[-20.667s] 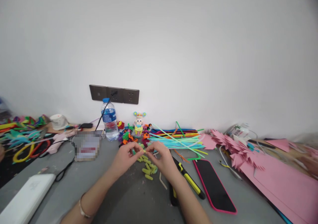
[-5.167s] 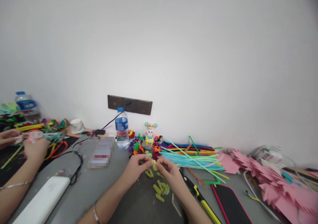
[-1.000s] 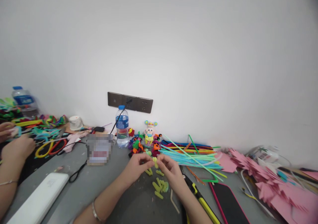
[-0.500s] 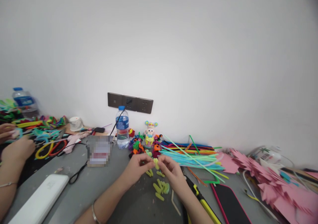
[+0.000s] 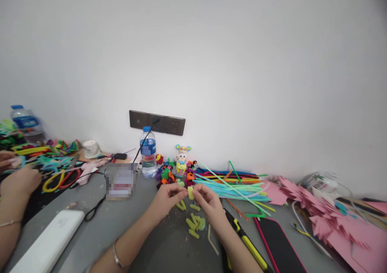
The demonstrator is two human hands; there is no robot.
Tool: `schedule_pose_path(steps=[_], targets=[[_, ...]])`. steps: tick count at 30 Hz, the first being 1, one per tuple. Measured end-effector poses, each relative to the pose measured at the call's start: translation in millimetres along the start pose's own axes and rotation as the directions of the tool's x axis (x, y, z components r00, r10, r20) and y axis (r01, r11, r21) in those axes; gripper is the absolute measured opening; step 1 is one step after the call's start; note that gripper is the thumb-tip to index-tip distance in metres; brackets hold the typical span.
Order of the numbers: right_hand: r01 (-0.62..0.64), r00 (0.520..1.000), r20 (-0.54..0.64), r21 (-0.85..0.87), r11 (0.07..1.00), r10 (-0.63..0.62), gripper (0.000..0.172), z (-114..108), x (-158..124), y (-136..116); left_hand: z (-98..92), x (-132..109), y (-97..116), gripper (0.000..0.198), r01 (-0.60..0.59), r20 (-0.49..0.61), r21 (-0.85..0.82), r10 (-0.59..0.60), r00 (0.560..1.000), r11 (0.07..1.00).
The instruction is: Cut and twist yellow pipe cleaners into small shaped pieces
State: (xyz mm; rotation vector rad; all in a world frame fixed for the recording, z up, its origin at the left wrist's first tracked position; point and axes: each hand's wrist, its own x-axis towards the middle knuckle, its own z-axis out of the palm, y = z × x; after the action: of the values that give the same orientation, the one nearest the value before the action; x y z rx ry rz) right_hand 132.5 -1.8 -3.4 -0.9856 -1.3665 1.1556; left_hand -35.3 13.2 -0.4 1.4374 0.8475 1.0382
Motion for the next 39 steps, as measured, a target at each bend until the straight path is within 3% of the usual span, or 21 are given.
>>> schedule_pose_path(steps=[15,25,39], targets=[[0.030,0.996,-0.087,0.046,0.998,-0.026,0.040,-3.2,0.9,-2.7,2.6,0.1,9.5,0.041,0.053,-0.099,-0.012,-0.054,0.994,0.998],[0.023,0.981,-0.195,0.076,0.997,-0.008,0.041,-7.6,2.6,-1.1,-0.6,4.4,-2.2,0.034,0.103,-0.156,-0.200,-0.136,0.978,0.974],[0.000,0.981,-0.194,0.091,0.996,0.018,0.044,-6.4,3.5,1.9,2.7,4.6,-1.9,0.030,0.048,-0.184,-0.193,-0.084,0.979,0.980]])
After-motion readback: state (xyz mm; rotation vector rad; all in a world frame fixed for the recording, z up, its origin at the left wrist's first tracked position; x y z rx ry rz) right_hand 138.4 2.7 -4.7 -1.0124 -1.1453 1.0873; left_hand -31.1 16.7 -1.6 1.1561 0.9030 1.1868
